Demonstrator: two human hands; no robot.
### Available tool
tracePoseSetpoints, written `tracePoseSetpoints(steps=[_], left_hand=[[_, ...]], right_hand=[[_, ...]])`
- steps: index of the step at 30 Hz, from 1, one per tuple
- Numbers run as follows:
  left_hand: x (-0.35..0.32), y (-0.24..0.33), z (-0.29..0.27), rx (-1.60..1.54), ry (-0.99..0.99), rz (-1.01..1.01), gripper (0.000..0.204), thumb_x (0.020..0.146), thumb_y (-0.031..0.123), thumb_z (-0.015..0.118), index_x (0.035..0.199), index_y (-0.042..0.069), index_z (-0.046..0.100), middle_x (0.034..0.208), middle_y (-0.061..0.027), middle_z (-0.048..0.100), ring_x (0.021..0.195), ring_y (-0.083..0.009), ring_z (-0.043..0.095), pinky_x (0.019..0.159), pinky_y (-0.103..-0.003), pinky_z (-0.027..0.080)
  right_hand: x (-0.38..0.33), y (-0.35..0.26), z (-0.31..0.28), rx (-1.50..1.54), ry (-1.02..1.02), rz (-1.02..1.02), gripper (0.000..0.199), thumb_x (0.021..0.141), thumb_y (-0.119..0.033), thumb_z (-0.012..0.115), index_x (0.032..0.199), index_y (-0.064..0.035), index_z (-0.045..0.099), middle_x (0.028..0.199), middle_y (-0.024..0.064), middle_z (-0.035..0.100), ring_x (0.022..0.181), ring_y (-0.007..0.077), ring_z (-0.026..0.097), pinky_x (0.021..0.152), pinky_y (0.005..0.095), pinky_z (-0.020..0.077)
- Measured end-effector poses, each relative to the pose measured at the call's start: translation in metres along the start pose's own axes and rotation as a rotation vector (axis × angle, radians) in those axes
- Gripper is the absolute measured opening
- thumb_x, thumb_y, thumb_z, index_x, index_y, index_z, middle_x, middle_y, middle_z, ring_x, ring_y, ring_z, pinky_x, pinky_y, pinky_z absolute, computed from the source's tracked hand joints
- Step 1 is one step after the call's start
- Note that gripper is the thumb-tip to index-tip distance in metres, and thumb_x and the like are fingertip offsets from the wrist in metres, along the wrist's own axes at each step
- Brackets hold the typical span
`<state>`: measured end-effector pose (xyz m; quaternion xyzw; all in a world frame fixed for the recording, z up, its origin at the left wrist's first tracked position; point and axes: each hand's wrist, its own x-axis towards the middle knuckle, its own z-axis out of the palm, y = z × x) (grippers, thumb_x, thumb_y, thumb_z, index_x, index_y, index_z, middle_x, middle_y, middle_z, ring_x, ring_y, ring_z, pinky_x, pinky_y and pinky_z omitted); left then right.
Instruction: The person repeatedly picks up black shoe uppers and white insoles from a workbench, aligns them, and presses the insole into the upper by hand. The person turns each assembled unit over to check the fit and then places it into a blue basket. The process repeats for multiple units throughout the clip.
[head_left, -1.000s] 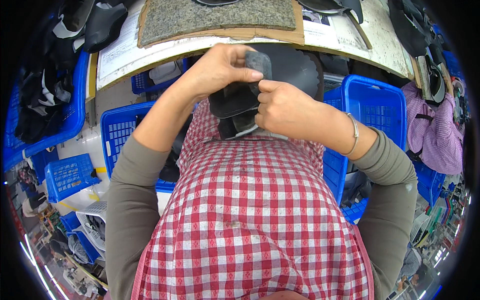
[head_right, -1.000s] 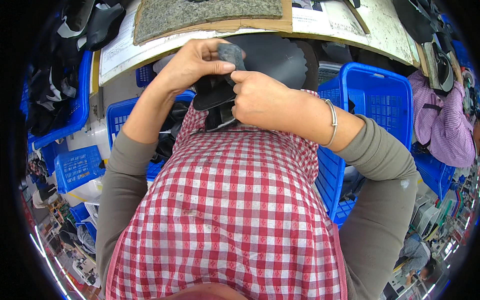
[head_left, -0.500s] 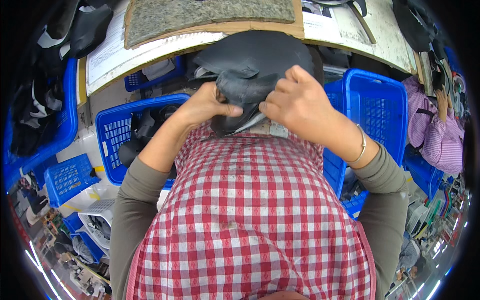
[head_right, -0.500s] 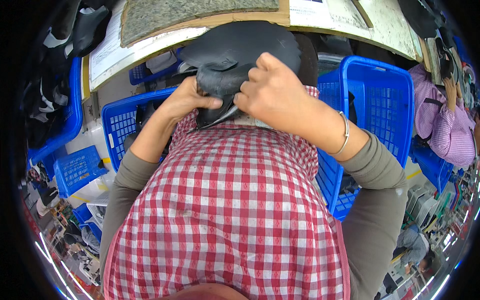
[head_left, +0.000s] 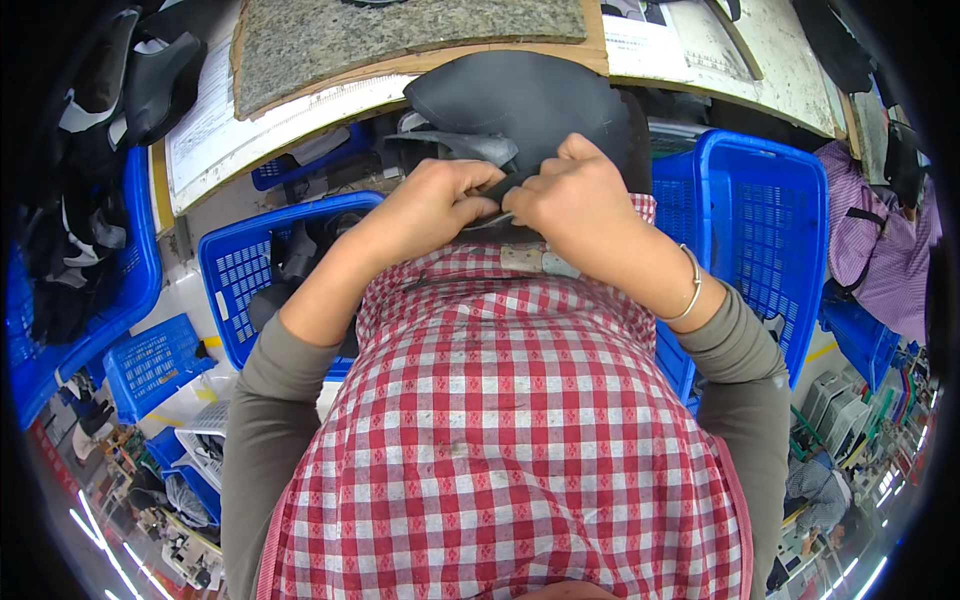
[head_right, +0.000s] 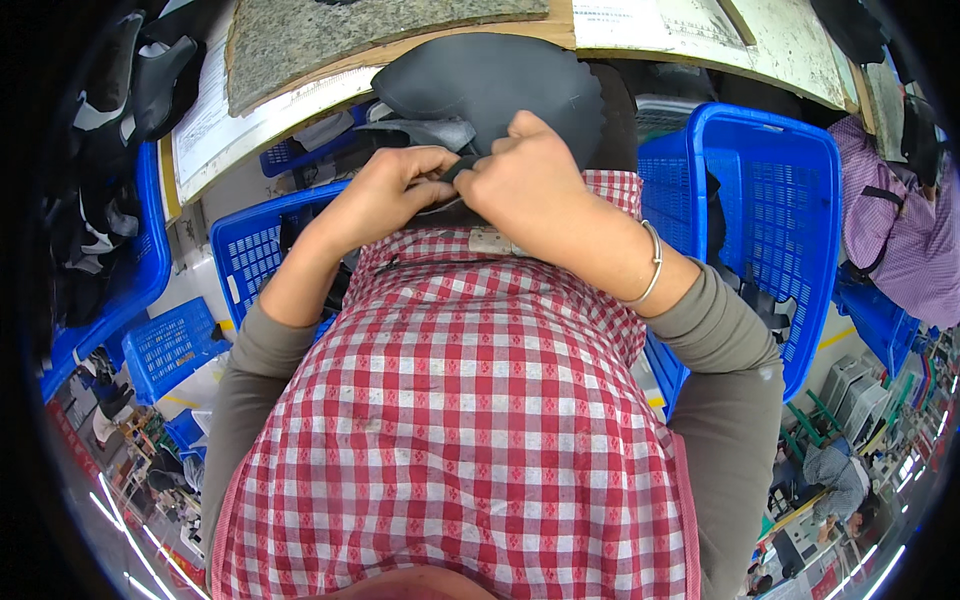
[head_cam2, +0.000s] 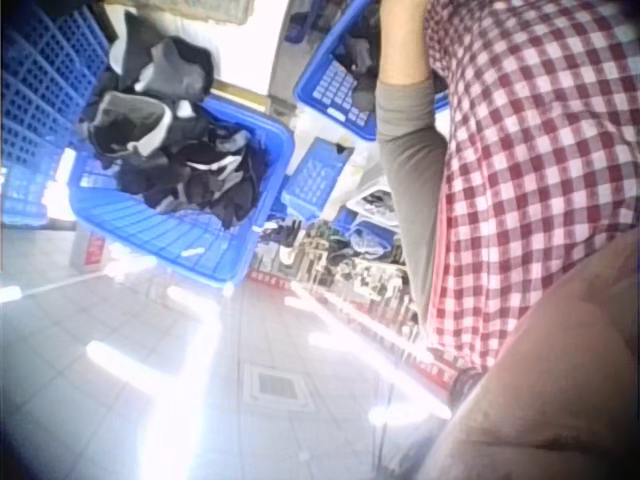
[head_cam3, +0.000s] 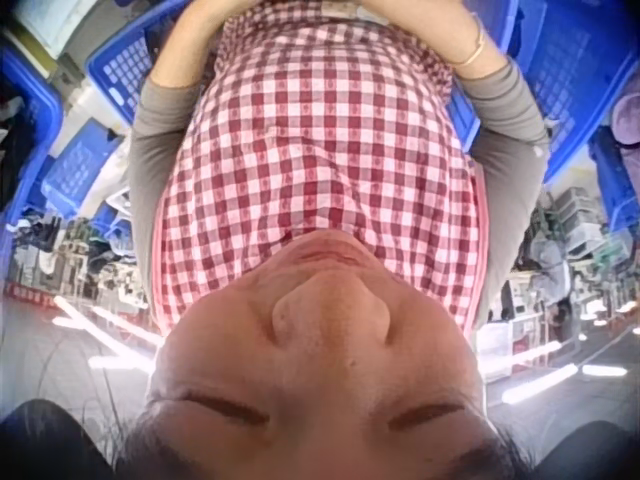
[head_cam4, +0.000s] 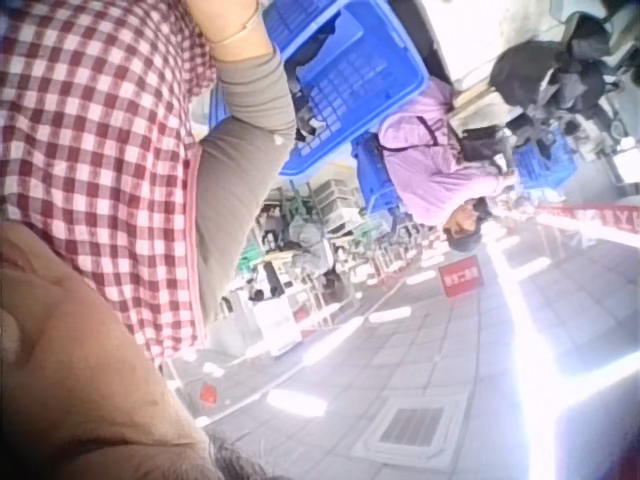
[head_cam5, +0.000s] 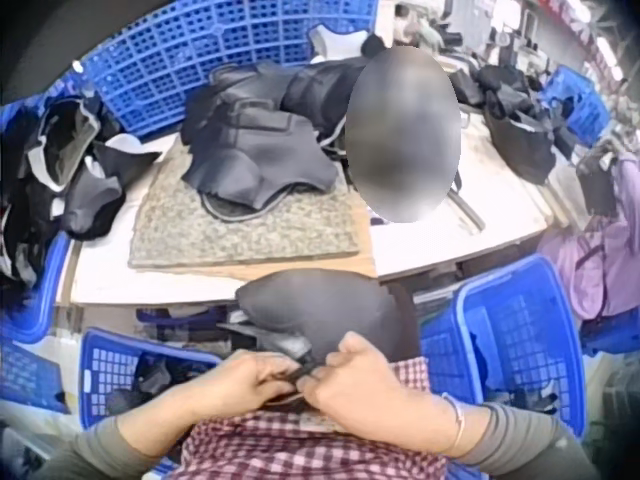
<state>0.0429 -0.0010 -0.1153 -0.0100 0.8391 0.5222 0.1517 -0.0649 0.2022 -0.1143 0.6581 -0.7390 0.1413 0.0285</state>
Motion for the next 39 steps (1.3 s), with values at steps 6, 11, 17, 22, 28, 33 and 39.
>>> tracePoseSetpoints(steps=[6, 11, 17, 22, 28, 33, 39], left_hand=[[0.009, -0.039, 0.001, -0.510, -0.053, -0.086, 0.018, 0.092, -0.002, 0.076, 0.110, -0.002, 0.077, 0.094, -0.0047, 0.078, 0.083, -0.0064, 0.068, 0.076, -0.025, 0.056], [0.014, -0.032, 0.000, -0.499, 0.003, -0.110, 0.028, 0.087, -0.007, 0.076, 0.115, -0.003, 0.077, 0.099, -0.0068, 0.079, 0.086, -0.0070, 0.071, 0.076, -0.023, 0.057], [0.009, -0.016, 0.003, -0.384, 0.038, -0.098, 0.030, 0.088, -0.010, 0.071, 0.117, -0.003, 0.076, 0.097, -0.0063, 0.078, 0.084, -0.0050, 0.068, 0.073, -0.021, 0.055], [0.008, -0.015, 0.006, -0.356, 0.088, -0.187, 0.029, 0.089, -0.011, 0.070, 0.117, -0.005, 0.075, 0.100, -0.0054, 0.078, 0.085, -0.0059, 0.068, 0.074, -0.022, 0.056], [0.006, -0.024, 0.010, -0.436, 0.097, -0.183, 0.028, 0.091, -0.011, 0.069, 0.118, -0.007, 0.074, 0.104, -0.0062, 0.077, 0.090, -0.0085, 0.071, 0.081, -0.023, 0.058], [0.007, -0.026, 0.013, -0.437, 0.107, -0.174, 0.028, 0.091, -0.011, 0.068, 0.119, -0.006, 0.074, 0.105, -0.0060, 0.077, 0.093, -0.0088, 0.071, 0.084, -0.023, 0.057], [0.004, -0.022, 0.004, -0.287, 0.077, -0.132, 0.024, 0.101, 0.008, 0.069, 0.121, -0.004, 0.074, 0.098, -0.0003, 0.075, 0.084, -0.0040, 0.063, 0.075, -0.022, 0.052]], right_hand=[[-0.027, 0.012, 0.019, 1.390, -0.039, 0.938, 0.021, 0.087, -0.011, 0.087, 0.094, -0.0025, 0.070, 0.080, 0.0050, 0.076, 0.074, 0.0054, 0.066, 0.068, 0.0229, 0.0526], [-0.033, -0.002, 0.045, 1.564, 0.222, 0.988, 0.025, 0.086, -0.016, 0.088, 0.090, -0.0033, 0.067, 0.072, 0.0050, 0.074, 0.066, 0.0073, 0.066, 0.061, 0.0239, 0.0508], [-0.029, -0.010, 0.046, 0.781, 0.262, 0.804, 0.029, 0.085, -0.023, 0.088, 0.086, -0.0055, 0.064, 0.063, 0.0083, 0.068, 0.051, 0.0146, 0.059, 0.053, 0.0292, 0.0455], [-0.026, -0.006, 0.045, 0.879, 0.239, 0.821, 0.029, 0.085, -0.025, 0.089, 0.087, -0.0057, 0.067, 0.064, 0.0071, 0.069, 0.053, 0.0119, 0.058, 0.054, 0.0289, 0.0455], [-0.027, 0.002, 0.044, 1.006, 0.127, 0.895, 0.028, 0.084, -0.025, 0.090, 0.088, -0.0056, 0.069, 0.064, 0.0024, 0.068, 0.057, 0.0062, 0.056, 0.056, 0.0269, 0.0456], [-0.024, 0.004, 0.042, 1.054, 0.104, 0.927, 0.028, 0.085, -0.024, 0.090, 0.088, -0.0052, 0.069, 0.066, 0.0031, 0.070, 0.059, 0.0062, 0.057, 0.057, 0.0264, 0.0461], [-0.024, 0.007, 0.043, 1.034, 0.092, 0.918, 0.029, 0.086, -0.027, 0.089, 0.088, -0.0048, 0.070, 0.067, 0.0038, 0.070, 0.058, 0.0076, 0.059, 0.054, 0.0277, 0.0461]])
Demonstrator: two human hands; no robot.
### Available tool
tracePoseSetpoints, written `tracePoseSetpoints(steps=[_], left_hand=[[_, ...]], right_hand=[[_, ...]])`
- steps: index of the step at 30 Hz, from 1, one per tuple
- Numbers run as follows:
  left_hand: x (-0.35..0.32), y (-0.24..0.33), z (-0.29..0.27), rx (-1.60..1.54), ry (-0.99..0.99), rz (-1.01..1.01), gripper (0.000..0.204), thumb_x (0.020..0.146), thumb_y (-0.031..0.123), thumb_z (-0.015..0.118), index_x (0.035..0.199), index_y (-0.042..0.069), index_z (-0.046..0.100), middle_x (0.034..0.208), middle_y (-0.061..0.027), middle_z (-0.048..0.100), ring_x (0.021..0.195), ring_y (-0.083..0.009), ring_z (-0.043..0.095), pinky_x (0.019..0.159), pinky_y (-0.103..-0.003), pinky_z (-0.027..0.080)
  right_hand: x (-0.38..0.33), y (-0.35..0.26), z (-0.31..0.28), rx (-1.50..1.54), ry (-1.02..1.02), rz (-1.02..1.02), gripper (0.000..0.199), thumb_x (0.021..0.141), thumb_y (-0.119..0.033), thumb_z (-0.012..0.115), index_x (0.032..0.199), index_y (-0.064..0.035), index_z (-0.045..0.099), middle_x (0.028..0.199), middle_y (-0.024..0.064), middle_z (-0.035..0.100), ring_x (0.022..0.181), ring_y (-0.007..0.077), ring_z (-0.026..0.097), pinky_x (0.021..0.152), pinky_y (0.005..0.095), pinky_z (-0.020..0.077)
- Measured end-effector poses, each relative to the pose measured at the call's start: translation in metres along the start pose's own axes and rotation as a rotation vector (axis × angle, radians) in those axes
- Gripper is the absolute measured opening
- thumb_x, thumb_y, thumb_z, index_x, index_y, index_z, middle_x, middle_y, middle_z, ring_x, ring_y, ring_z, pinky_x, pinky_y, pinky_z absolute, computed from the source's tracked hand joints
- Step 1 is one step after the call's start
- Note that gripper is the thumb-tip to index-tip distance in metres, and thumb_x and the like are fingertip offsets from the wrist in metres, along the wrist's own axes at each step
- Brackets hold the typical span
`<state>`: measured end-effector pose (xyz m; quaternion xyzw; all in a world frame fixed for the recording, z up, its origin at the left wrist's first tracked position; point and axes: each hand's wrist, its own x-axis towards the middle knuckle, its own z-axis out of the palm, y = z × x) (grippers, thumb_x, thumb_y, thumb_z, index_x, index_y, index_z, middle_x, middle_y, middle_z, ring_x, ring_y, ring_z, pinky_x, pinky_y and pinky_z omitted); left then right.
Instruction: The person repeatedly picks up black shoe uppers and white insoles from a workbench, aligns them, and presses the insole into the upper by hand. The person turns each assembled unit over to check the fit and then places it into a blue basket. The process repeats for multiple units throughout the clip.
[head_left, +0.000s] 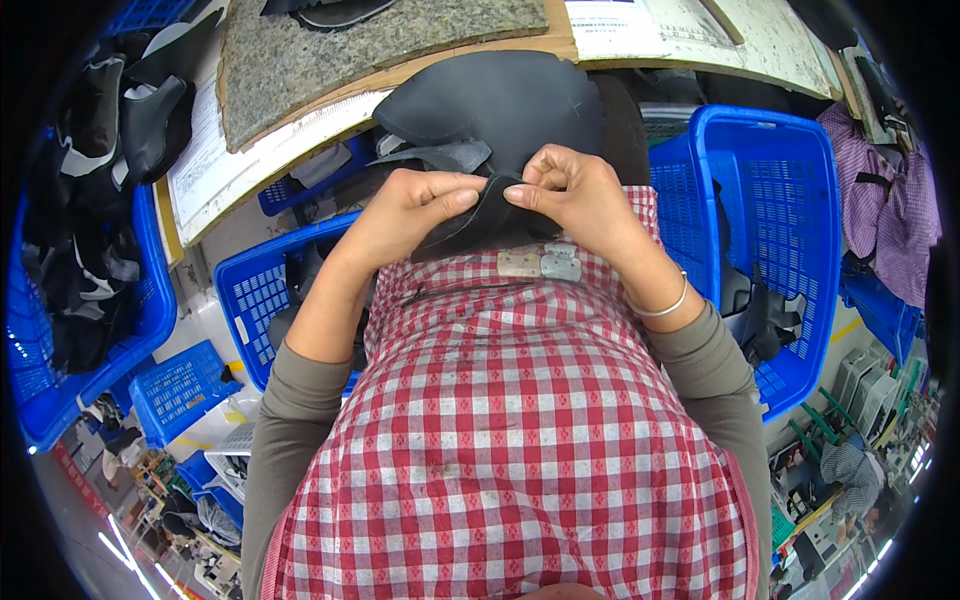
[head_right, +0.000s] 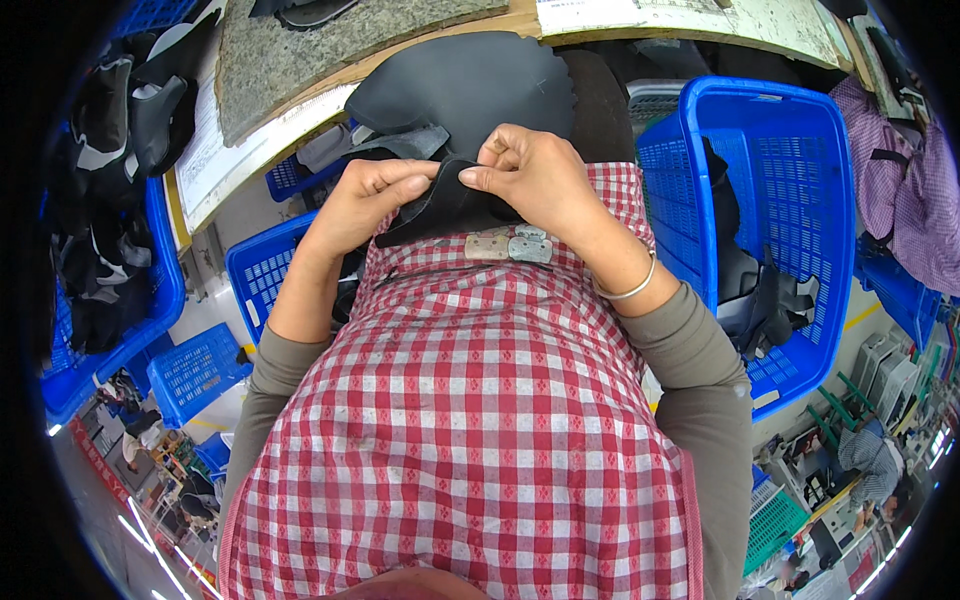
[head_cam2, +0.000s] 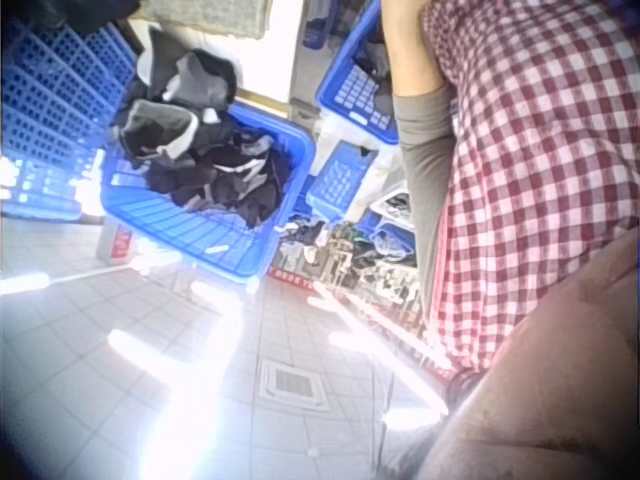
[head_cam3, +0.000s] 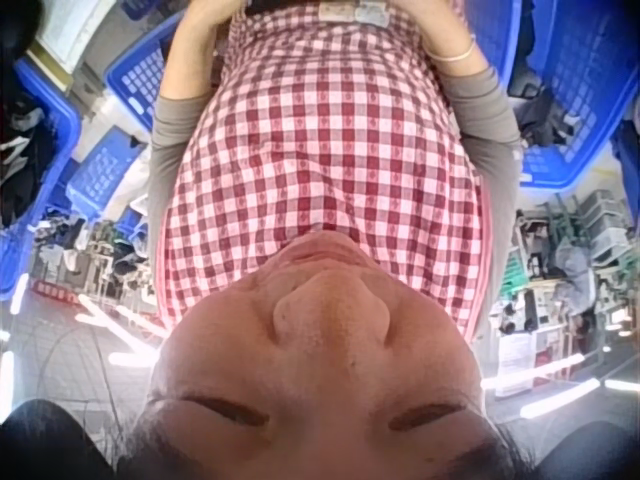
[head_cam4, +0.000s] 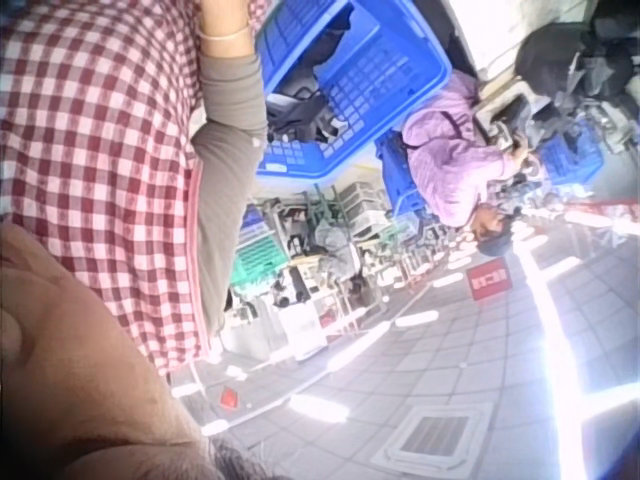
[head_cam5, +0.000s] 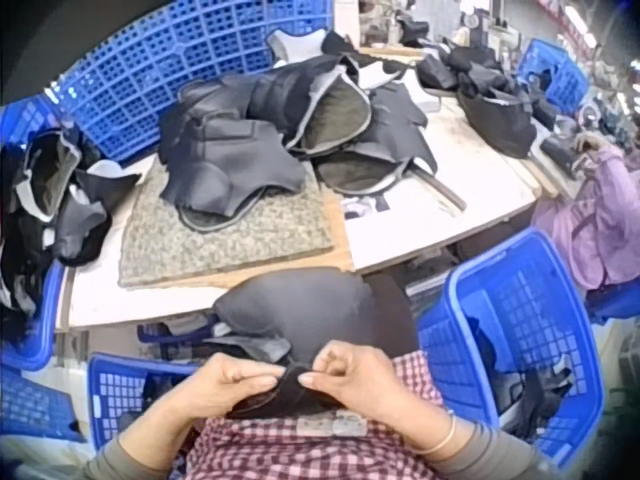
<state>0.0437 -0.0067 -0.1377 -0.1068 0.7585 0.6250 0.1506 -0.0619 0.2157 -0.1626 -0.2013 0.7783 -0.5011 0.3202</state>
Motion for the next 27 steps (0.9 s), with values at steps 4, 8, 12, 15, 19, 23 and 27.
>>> tracePoseSetpoints(steps=[4, 8, 12, 15, 19, 23, 27], left_hand=[[0.006, -0.007, 0.008, 0.072, -0.016, 0.121, 0.017, 0.101, 0.009, 0.070, 0.110, -0.004, 0.073, 0.088, 0.0040, 0.068, 0.082, -0.0012, 0.055, 0.071, -0.022, 0.049], [0.007, 0.010, 0.020, 0.112, 0.104, 0.098, 0.012, 0.093, 0.006, 0.073, 0.098, -0.004, 0.072, 0.074, 0.0010, 0.062, 0.069, -0.0033, 0.052, 0.061, -0.024, 0.046], [-0.013, 0.073, -0.008, 0.341, 0.177, 0.328, 0.007, 0.087, 0.002, 0.075, 0.092, -0.003, 0.072, 0.071, 0.0014, 0.062, 0.066, -0.0031, 0.053, 0.059, -0.023, 0.046], [-0.024, 0.114, -0.053, 0.414, -0.023, 0.355, 0.014, 0.094, 0.010, 0.073, 0.091, -0.003, 0.071, 0.072, 0.0019, 0.063, 0.067, -0.0023, 0.054, 0.060, -0.022, 0.045], [-0.003, 0.104, -0.068, -0.003, -0.258, 0.041, 0.029, 0.104, 0.028, 0.070, 0.098, 0.000, 0.076, 0.077, 0.0044, 0.063, 0.068, -0.0032, 0.054, 0.059, -0.020, 0.042], [0.013, 0.084, -0.049, -0.276, -0.251, 0.070, 0.033, 0.100, 0.032, 0.074, 0.115, 0.002, 0.077, 0.078, 0.0043, 0.063, 0.062, -0.0011, 0.049, 0.054, -0.018, 0.036], [0.033, 0.103, -0.037, -0.133, -0.476, 0.159, 0.029, 0.095, 0.022, 0.078, 0.111, -0.002, 0.077, 0.089, -0.0027, 0.076, 0.069, -0.0003, 0.061, 0.059, -0.018, 0.044]], right_hand=[[-0.005, -0.005, 0.004, -0.319, 0.106, -0.151, 0.033, 0.077, -0.029, 0.092, 0.088, -0.0080, 0.070, 0.070, 0.0029, 0.069, 0.070, 0.0146, 0.065, 0.068, 0.0324, 0.0478], [-0.001, -0.033, 0.002, -0.752, 0.378, -0.660, 0.037, 0.068, -0.030, 0.092, 0.089, -0.0115, 0.068, 0.076, 0.0006, 0.066, 0.084, 0.0208, 0.065, 0.082, 0.0373, 0.0440], [0.011, -0.067, -0.016, -0.442, 0.137, -0.774, 0.035, 0.075, -0.031, 0.089, 0.090, -0.0102, 0.064, 0.077, 0.0039, 0.064, 0.079, 0.0253, 0.063, 0.077, 0.0386, 0.0445], [0.003, -0.074, -0.020, -0.212, 0.023, -0.663, 0.033, 0.081, -0.028, 0.087, 0.085, -0.0081, 0.060, 0.074, 0.0073, 0.060, 0.073, 0.0276, 0.060, 0.072, 0.0402, 0.0446], [-0.027, -0.060, -0.014, 0.033, 0.038, -0.282, 0.037, 0.084, -0.021, 0.088, 0.082, -0.0069, 0.054, 0.073, 0.0040, 0.057, 0.067, 0.0132, 0.054, 0.064, 0.0320, 0.0427], [-0.067, -0.044, -0.046, 0.424, -0.016, -0.221, 0.028, 0.090, -0.016, 0.085, 0.081, -0.0063, 0.060, 0.083, -0.0046, 0.066, 0.080, 0.0051, 0.060, 0.072, 0.0265, 0.0500], [-0.083, -0.047, -0.077, 0.089, -0.120, -0.268, 0.020, 0.090, -0.015, 0.084, 0.101, -0.0032, 0.072, 0.085, 0.0001, 0.069, 0.082, 0.0108, 0.065, 0.075, 0.0278, 0.0526]])
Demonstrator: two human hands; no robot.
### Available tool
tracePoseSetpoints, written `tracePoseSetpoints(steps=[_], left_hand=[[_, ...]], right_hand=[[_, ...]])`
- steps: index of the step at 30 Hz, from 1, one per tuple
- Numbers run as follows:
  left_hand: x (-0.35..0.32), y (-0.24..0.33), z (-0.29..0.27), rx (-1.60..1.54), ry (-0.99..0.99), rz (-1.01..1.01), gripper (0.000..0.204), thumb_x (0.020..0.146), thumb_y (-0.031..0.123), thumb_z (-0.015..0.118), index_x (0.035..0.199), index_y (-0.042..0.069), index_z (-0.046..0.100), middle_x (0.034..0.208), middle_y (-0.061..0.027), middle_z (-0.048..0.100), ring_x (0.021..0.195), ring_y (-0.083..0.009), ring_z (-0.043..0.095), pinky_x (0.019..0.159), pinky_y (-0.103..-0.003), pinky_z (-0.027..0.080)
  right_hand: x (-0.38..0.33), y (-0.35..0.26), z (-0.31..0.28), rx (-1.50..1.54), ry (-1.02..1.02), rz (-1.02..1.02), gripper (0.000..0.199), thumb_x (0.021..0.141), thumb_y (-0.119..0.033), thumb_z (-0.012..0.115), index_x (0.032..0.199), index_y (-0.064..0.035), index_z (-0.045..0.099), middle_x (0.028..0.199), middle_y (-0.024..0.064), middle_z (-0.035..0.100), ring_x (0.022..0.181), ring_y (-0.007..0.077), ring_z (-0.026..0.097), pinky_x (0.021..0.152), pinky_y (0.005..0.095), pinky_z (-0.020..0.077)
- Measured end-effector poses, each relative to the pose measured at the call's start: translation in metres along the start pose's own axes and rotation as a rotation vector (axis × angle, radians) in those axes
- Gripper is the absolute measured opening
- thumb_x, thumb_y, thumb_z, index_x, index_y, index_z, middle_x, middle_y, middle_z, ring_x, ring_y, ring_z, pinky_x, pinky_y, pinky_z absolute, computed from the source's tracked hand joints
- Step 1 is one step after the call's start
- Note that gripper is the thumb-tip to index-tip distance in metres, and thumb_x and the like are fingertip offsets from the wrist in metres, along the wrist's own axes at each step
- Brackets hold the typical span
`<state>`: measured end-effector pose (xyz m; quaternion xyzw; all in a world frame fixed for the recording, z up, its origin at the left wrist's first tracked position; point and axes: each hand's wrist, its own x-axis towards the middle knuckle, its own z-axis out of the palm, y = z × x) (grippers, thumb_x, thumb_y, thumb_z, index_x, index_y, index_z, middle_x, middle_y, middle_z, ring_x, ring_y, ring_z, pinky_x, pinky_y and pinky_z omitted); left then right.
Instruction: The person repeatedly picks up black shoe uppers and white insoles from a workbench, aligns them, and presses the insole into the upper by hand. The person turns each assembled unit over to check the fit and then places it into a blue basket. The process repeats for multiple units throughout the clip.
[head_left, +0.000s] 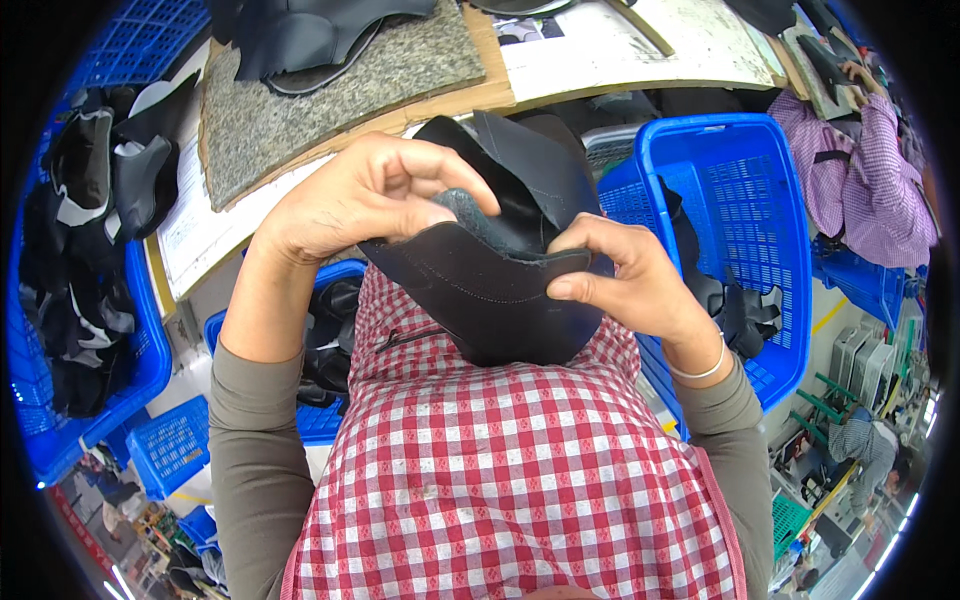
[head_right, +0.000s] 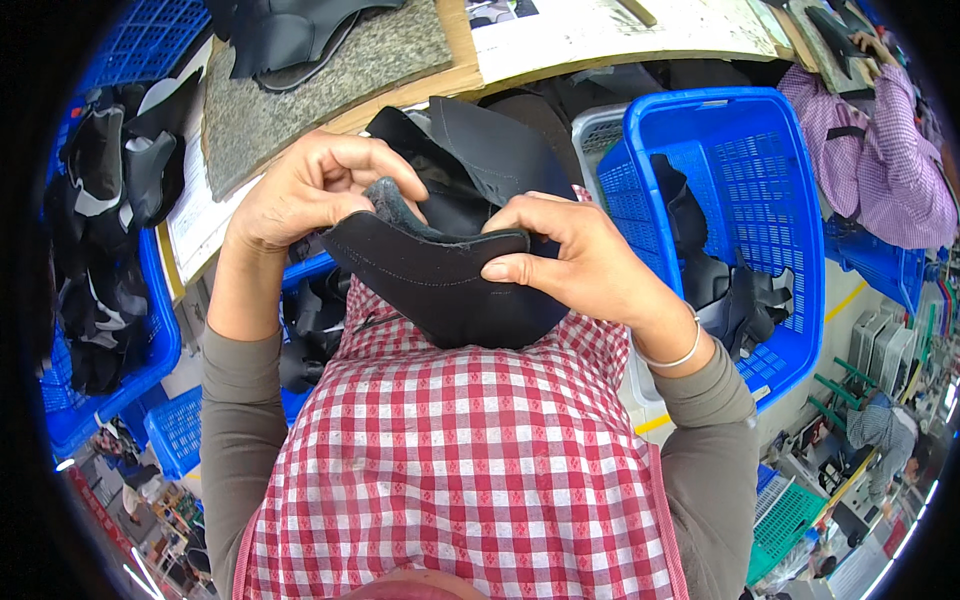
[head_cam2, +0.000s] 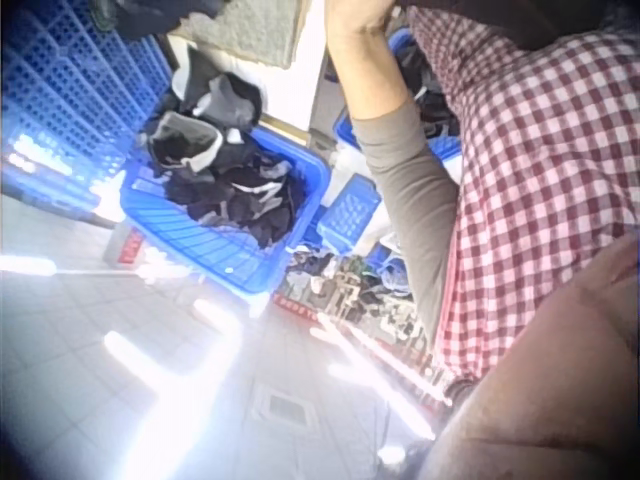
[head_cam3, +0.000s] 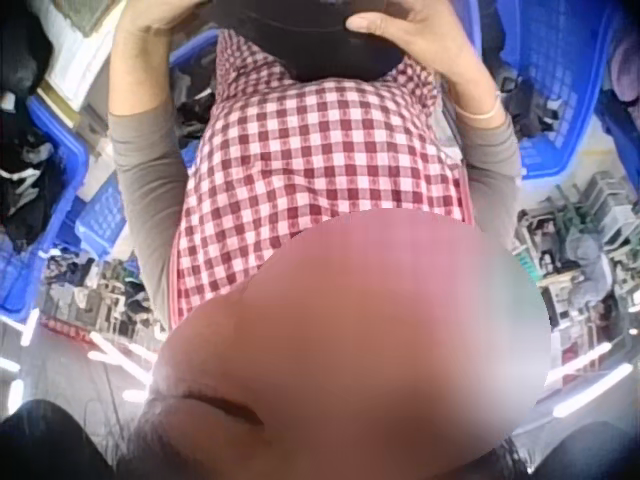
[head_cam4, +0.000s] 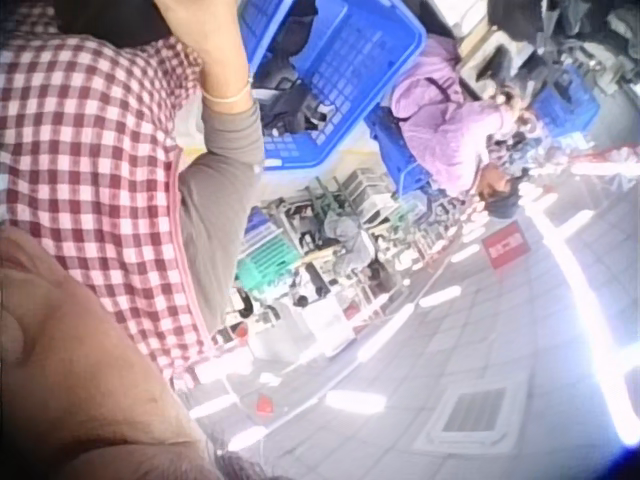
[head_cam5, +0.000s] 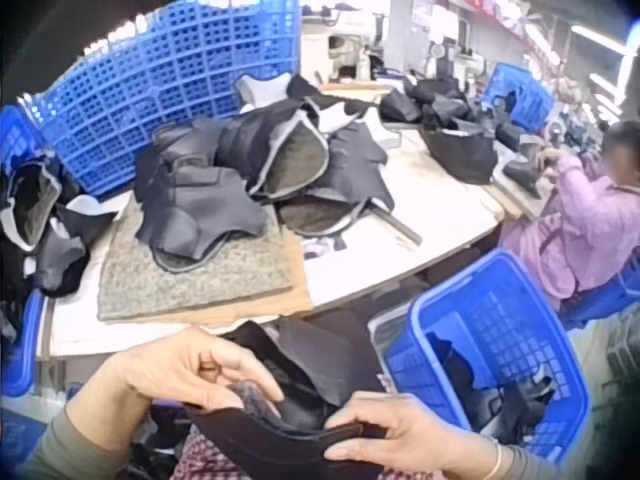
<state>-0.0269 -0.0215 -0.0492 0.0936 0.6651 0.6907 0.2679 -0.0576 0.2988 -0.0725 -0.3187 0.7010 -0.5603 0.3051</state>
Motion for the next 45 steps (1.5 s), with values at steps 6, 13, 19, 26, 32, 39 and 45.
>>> tracePoseSetpoints(steps=[6, 13, 19, 26, 32, 39, 45], left_hand=[[0.023, 0.017, -0.001, 0.218, 0.029, -0.072, 0.021, 0.095, 0.006, 0.074, 0.111, -0.006, 0.076, 0.093, -0.0066, 0.078, 0.084, -0.0096, 0.072, 0.077, -0.024, 0.058], [0.020, -0.014, -0.003, 0.145, 0.102, -0.156, 0.020, 0.100, 0.005, 0.068, 0.116, -0.003, 0.076, 0.100, -0.0051, 0.078, 0.090, -0.0093, 0.071, 0.083, -0.026, 0.058], [0.014, -0.011, -0.006, 0.217, 0.037, -0.092, 0.022, 0.100, 0.002, 0.064, 0.118, 0.000, 0.077, 0.102, -0.0049, 0.078, 0.093, -0.0111, 0.071, 0.087, -0.028, 0.057], [0.019, -0.016, -0.007, 0.180, -0.016, -0.109, 0.022, 0.100, 0.005, 0.064, 0.117, -0.003, 0.076, 0.108, -0.0077, 0.078, 0.098, -0.0133, 0.072, 0.091, -0.028, 0.057], [0.020, -0.011, 0.004, 0.102, 0.070, -0.100, 0.025, 0.101, 0.013, 0.067, 0.119, -0.003, 0.074, 0.106, -0.0069, 0.077, 0.098, -0.0127, 0.071, 0.091, -0.029, 0.056], [0.002, -0.009, 0.049, 0.368, 0.409, -0.100, 0.047, 0.090, 0.013, 0.082, 0.130, -0.002, 0.062, 0.110, -0.0085, 0.074, 0.104, -0.0131, 0.068, 0.091, -0.031, 0.055], [-0.002, -0.010, 0.048, 0.311, 0.445, -0.070, 0.048, 0.088, 0.011, 0.083, 0.129, -0.001, 0.061, 0.109, -0.0081, 0.073, 0.104, -0.0136, 0.068, 0.091, -0.032, 0.055]], right_hand=[[0.030, 0.003, 0.005, -0.223, 0.132, 0.005, 0.030, 0.083, -0.030, 0.088, 0.090, -0.0020, 0.078, 0.078, 0.0108, 0.067, 0.069, 0.0254, 0.066, 0.062, 0.0370, 0.0488], [0.055, 0.040, 0.001, -0.111, -0.047, 0.110, 0.027, 0.087, -0.026, 0.086, 0.099, -0.0029, 0.081, 0.081, 0.0077, 0.071, 0.076, 0.0184, 0.068, 0.070, 0.0340, 0.0517], [0.071, 0.038, 0.006, -0.001, -0.212, -0.017, 0.032, 0.090, -0.032, 0.084, 0.099, -0.0020, 0.079, 0.078, 0.0082, 0.072, 0.070, 0.0123, 0.063, 0.067, 0.0310, 0.0505], [0.066, 0.032, 0.009, -0.066, -0.143, 0.103, 0.030, 0.089, -0.034, 0.084, 0.093, -0.0043, 0.080, 0.074, 0.0089, 0.071, 0.065, 0.0143, 0.061, 0.062, 0.0330, 0.0479], [0.063, 0.034, 0.005, -0.177, -0.085, -0.081, 0.033, 0.090, -0.037, 0.083, 0.094, -0.0046, 0.080, 0.074, 0.0123, 0.069, 0.062, 0.0247, 0.061, 0.062, 0.0363, 0.0486], [0.054, 0.013, -0.001, -0.428, -0.054, -0.002, 0.036, 0.090, -0.038, 0.081, 0.100, -0.0033, 0.074, 0.084, 0.0200, 0.070, 0.076, 0.0395, 0.069, 0.066, 0.0437, 0.0508], [0.069, 0.003, 0.014, -0.287, -0.051, -0.068, 0.034, 0.092, -0.032, 0.080, 0.105, -0.0037, 0.066, 0.086, 0.0221, 0.069, 0.081, 0.0445, 0.068, 0.067, 0.0476, 0.0517]])
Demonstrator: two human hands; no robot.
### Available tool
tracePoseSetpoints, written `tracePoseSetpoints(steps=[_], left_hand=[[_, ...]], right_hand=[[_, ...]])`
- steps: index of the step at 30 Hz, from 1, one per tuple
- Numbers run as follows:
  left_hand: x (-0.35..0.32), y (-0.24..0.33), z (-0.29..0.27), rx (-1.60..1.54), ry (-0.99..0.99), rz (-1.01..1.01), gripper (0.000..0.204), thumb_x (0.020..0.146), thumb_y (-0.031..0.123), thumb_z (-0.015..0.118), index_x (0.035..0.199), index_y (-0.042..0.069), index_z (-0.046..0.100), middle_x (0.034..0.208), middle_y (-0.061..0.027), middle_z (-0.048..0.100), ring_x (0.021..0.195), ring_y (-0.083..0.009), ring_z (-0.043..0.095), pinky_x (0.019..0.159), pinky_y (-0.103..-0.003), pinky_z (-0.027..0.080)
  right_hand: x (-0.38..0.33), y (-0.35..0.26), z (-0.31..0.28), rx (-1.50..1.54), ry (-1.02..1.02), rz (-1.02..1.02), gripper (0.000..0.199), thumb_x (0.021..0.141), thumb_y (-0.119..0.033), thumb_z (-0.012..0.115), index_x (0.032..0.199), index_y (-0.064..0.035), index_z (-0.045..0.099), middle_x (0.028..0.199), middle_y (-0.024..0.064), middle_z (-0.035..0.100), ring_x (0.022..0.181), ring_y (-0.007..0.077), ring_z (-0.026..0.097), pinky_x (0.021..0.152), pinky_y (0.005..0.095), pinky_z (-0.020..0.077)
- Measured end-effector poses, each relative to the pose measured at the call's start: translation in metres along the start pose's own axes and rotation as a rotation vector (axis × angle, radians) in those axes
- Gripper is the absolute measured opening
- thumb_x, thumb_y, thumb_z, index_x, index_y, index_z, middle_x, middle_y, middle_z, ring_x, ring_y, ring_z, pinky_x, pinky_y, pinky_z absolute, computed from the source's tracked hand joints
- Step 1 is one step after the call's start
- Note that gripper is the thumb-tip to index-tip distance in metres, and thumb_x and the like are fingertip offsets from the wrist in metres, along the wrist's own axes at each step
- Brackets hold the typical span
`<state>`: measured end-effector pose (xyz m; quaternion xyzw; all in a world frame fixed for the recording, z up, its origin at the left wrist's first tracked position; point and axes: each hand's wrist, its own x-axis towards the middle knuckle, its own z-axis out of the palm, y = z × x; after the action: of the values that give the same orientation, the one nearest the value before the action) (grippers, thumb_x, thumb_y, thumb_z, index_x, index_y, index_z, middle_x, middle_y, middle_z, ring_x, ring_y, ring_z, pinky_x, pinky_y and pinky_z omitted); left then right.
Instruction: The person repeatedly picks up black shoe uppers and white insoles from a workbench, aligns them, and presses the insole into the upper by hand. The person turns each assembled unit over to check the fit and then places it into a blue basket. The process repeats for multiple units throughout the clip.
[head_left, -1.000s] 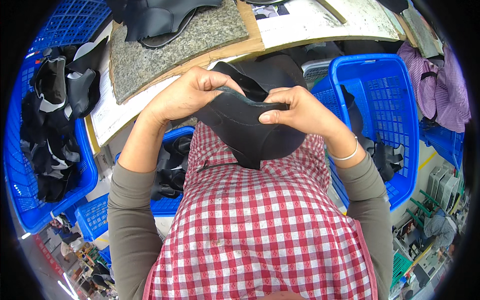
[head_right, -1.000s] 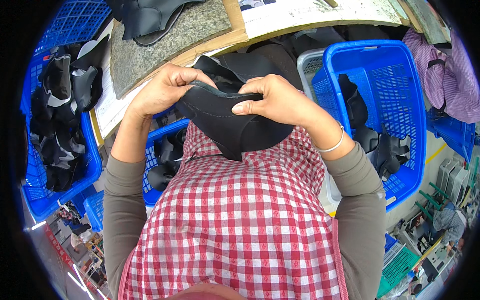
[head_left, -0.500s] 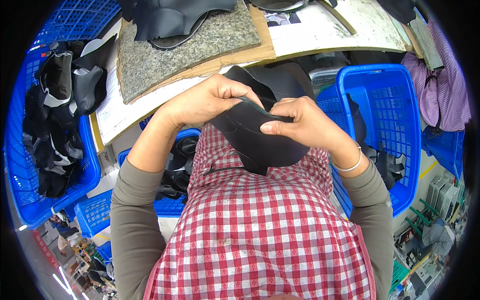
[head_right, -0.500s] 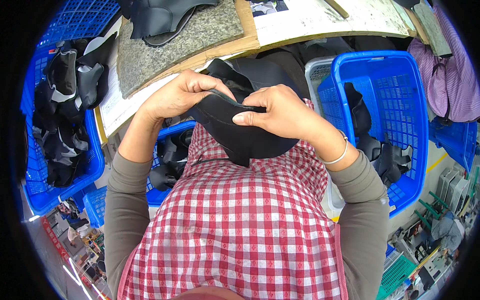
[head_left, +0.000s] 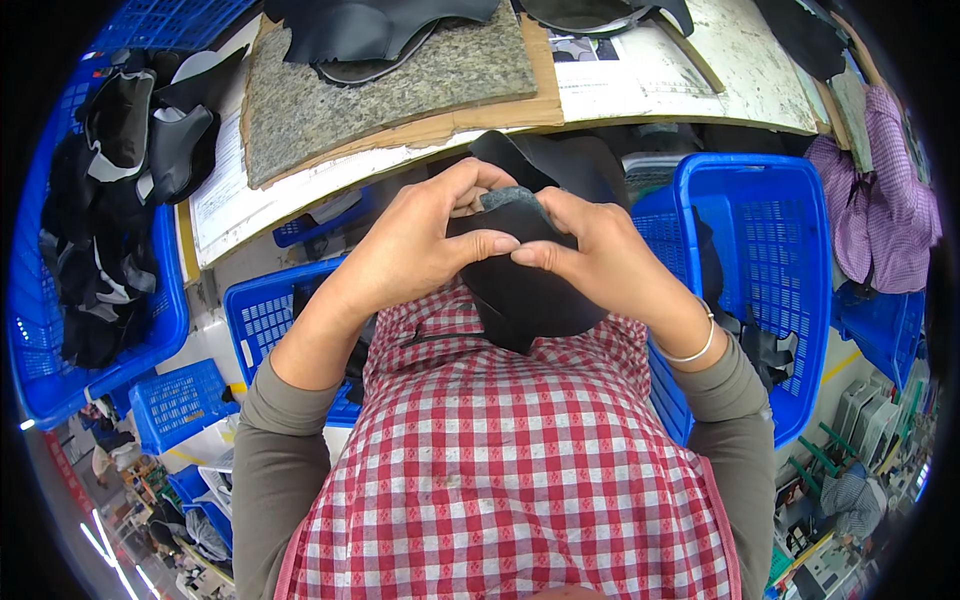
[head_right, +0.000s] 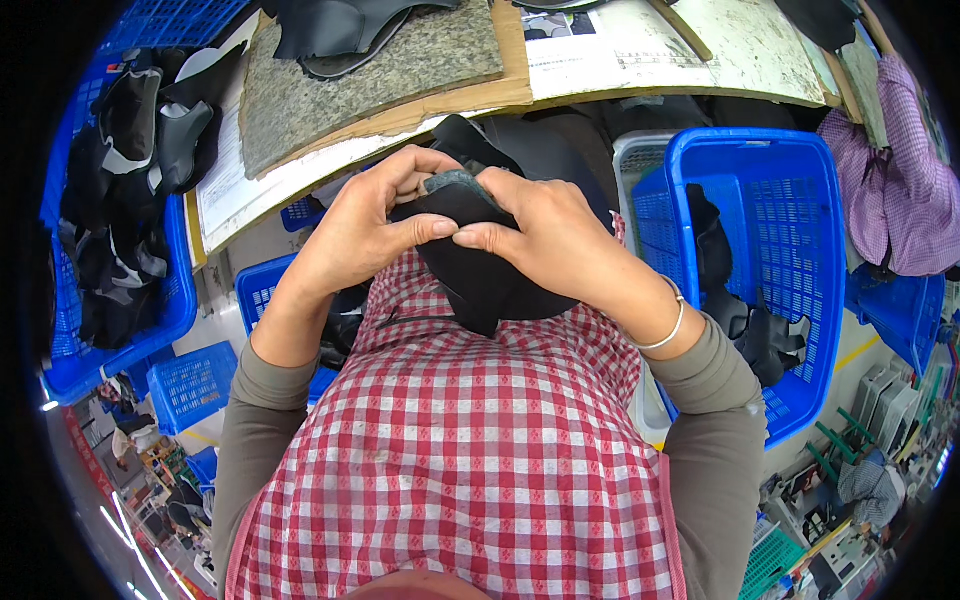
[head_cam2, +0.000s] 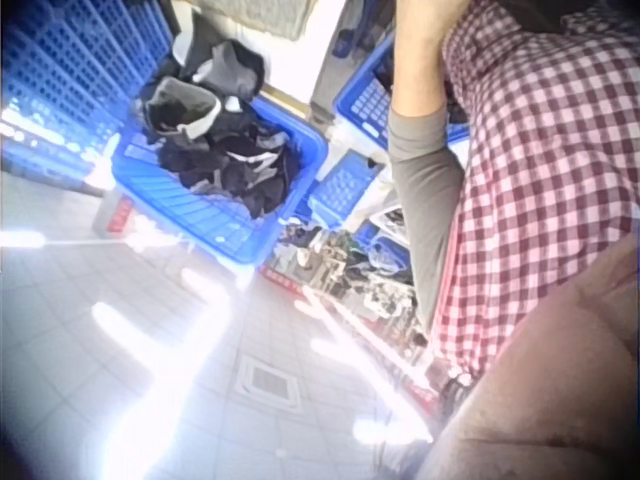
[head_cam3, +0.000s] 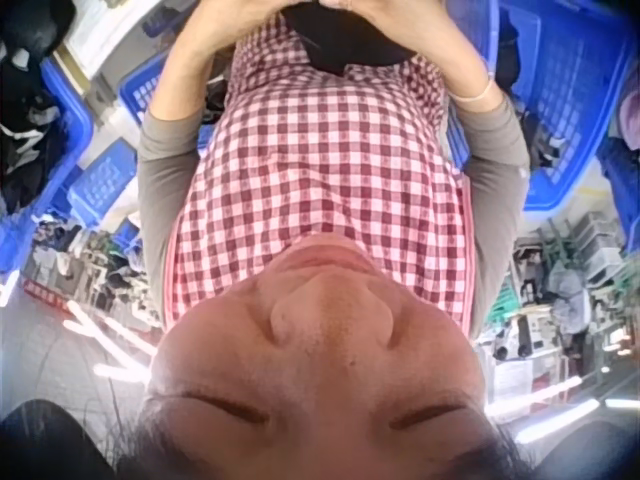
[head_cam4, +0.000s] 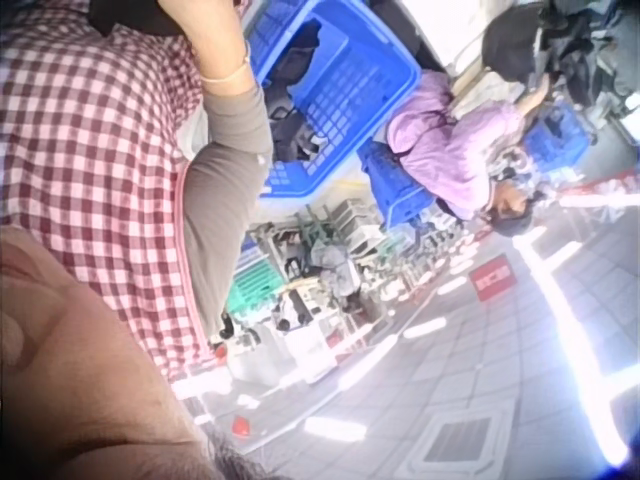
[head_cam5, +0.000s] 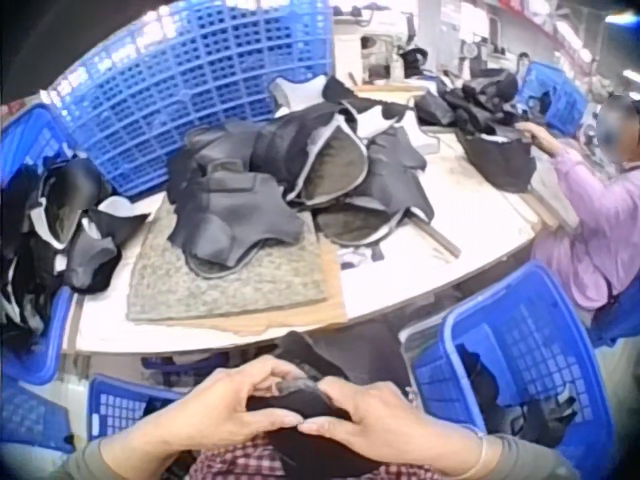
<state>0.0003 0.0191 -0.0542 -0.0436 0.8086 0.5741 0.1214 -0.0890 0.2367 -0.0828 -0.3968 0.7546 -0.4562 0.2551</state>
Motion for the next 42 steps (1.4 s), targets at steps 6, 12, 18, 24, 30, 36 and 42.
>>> tracePoseSetpoints(steps=[6, 12, 18, 24, 30, 36, 42], left_hand=[[-0.008, -0.001, 0.004, 0.148, 0.068, -0.058, 0.030, 0.085, 0.010, 0.086, 0.106, 0.001, 0.066, 0.094, -0.0040, 0.070, 0.090, -0.0102, 0.063, 0.082, -0.032, 0.053], [-0.009, -0.005, 0.011, 0.058, 0.106, -0.068, 0.026, 0.084, 0.009, 0.087, 0.096, 0.000, 0.065, 0.084, -0.0034, 0.067, 0.081, -0.0091, 0.059, 0.073, -0.030, 0.051], [-0.007, -0.012, 0.011, -0.055, 0.078, -0.081, 0.023, 0.087, 0.009, 0.086, 0.098, 0.001, 0.067, 0.086, 0.0002, 0.068, 0.082, -0.0059, 0.060, 0.074, -0.026, 0.051], [-0.001, -0.023, 0.015, -0.137, 0.015, -0.072, 0.018, 0.093, 0.010, 0.081, 0.099, 0.001, 0.066, 0.086, 0.0029, 0.066, 0.082, -0.0036, 0.058, 0.073, -0.024, 0.049], [0.000, -0.029, 0.025, -0.032, 0.148, -0.130, 0.022, 0.092, 0.017, 0.081, 0.089, 0.002, 0.066, 0.086, 0.0022, 0.062, 0.080, -0.0050, 0.053, 0.069, -0.023, 0.043], [-0.015, -0.035, 0.024, -0.035, 0.259, 0.064, 0.018, 0.090, 0.010, 0.081, 0.095, -0.003, 0.069, 0.093, -0.0012, 0.059, 0.087, -0.0095, 0.057, 0.078, -0.025, 0.046], [-0.024, -0.035, 0.023, -0.233, 0.165, -0.004, 0.024, 0.092, 0.005, 0.078, 0.115, 0.001, 0.068, 0.103, -0.0006, 0.067, 0.097, -0.0084, 0.062, 0.090, -0.025, 0.050]], right_hand=[[-0.002, 0.008, 0.009, 0.182, -0.012, 0.144, 0.031, 0.094, -0.026, 0.080, 0.104, -0.0004, 0.066, 0.079, 0.0147, 0.065, 0.069, 0.0209, 0.060, 0.063, 0.0372, 0.0499], [-0.004, 0.011, 0.003, 0.232, -0.131, 0.131, 0.029, 0.097, -0.024, 0.078, 0.109, -0.0007, 0.066, 0.081, 0.0140, 0.066, 0.070, 0.0195, 0.059, 0.065, 0.0365, 0.0501], [0.001, 0.011, 0.002, 0.124, -0.233, 0.015, 0.034, 0.102, -0.026, 0.070, 0.123, -0.0015, 0.057, 0.096, 0.0256, 0.071, 0.090, 0.0474, 0.068, 0.075, 0.0490, 0.0530], [0.005, 0.021, 0.006, 0.011, -0.345, -0.055, 0.042, 0.103, -0.030, 0.067, 0.128, -0.0001, 0.052, 0.100, 0.0295, 0.068, 0.097, 0.0517, 0.065, 0.079, 0.0546, 0.0520], [-0.008, 0.027, 0.017, -0.017, -0.183, 0.019, 0.040, 0.098, -0.038, 0.072, 0.110, -0.0003, 0.064, 0.086, 0.0230, 0.069, 0.084, 0.0455, 0.067, 0.072, 0.0493, 0.0513], [-0.023, 0.023, 0.018, -0.134, 0.036, 0.034, 0.034, 0.092, -0.036, 0.077, 0.094, -0.0028, 0.068, 0.087, 0.0175, 0.070, 0.084, 0.0390, 0.068, 0.072, 0.0456, 0.0519], [-0.013, 0.005, 0.004, -0.071, 0.061, -0.037, 0.031, 0.088, -0.023, 0.083, 0.102, -0.0002, 0.067, 0.091, 0.0166, 0.070, 0.084, 0.0352, 0.069, 0.074, 0.0424, 0.0534]])
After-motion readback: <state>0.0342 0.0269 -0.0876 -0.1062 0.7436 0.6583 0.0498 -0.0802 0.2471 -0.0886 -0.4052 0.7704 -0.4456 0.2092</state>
